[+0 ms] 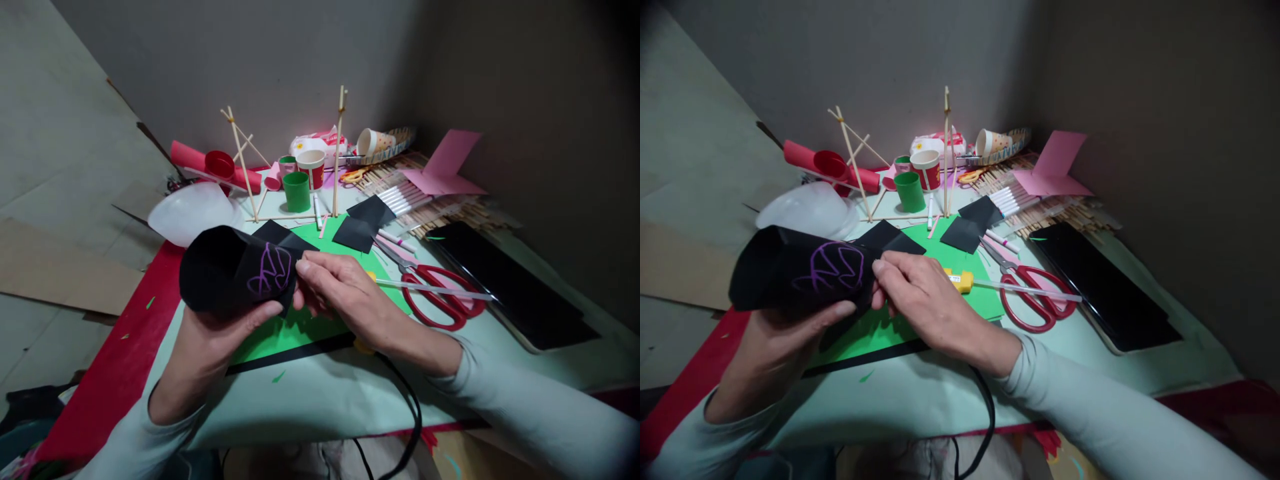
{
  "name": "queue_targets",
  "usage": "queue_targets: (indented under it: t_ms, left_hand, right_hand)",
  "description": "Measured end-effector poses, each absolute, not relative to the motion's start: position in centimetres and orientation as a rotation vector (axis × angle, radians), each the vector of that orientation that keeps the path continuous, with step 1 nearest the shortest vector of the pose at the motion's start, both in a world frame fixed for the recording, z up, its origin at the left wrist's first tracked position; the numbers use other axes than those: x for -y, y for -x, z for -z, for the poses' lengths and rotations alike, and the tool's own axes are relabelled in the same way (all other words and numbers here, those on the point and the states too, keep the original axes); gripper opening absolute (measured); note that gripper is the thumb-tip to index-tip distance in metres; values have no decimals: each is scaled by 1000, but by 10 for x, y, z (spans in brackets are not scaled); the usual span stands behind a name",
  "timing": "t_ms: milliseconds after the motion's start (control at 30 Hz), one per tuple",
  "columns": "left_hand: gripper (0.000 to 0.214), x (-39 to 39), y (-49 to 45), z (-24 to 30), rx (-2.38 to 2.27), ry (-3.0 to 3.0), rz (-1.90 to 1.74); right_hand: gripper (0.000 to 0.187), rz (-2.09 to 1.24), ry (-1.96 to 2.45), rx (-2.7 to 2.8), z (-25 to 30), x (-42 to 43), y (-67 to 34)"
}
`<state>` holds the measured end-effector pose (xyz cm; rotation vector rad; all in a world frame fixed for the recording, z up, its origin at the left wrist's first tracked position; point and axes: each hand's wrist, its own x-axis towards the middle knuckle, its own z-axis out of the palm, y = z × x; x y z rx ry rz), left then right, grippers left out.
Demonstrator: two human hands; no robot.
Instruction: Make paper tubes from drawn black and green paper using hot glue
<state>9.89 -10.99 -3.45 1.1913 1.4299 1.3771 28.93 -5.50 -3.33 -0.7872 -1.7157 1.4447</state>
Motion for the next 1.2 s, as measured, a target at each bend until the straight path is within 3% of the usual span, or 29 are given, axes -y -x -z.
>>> queue_targets:
  t_ms: [133,200,333,433,767,933,1200]
  left_hand:
    - [106,112,-89,24,-1331,-1283,-1281]
    - [118,114,-81,13,-1220,-1216,-1205]
    - [95,116,-67,-5,-1049,-1033,-1164]
    - [89,116,-65,-10,-1119,-1004,-1105]
    - [55,113,-69,-5,-1313,-1552,-977]
    - [52,105,-59,12,-1252,-1773,-938]
    - [53,116,-66,7,-1404,-1373,-1272]
  right_hand:
    - [44,-1313,826,1825,30,50,-294]
    - [43,-1280,827,1866,27,47,-297]
    - [41,-1248,831,1962,23,45,-297]
    - [38,-1218,843,2043,21,47,-295]
    - [37,-1070,776,2226,18,52,-296]
    - [38,-1101,726,2119,17,54,-298]
    - [17,-1029,840,1663,14,46,-306]
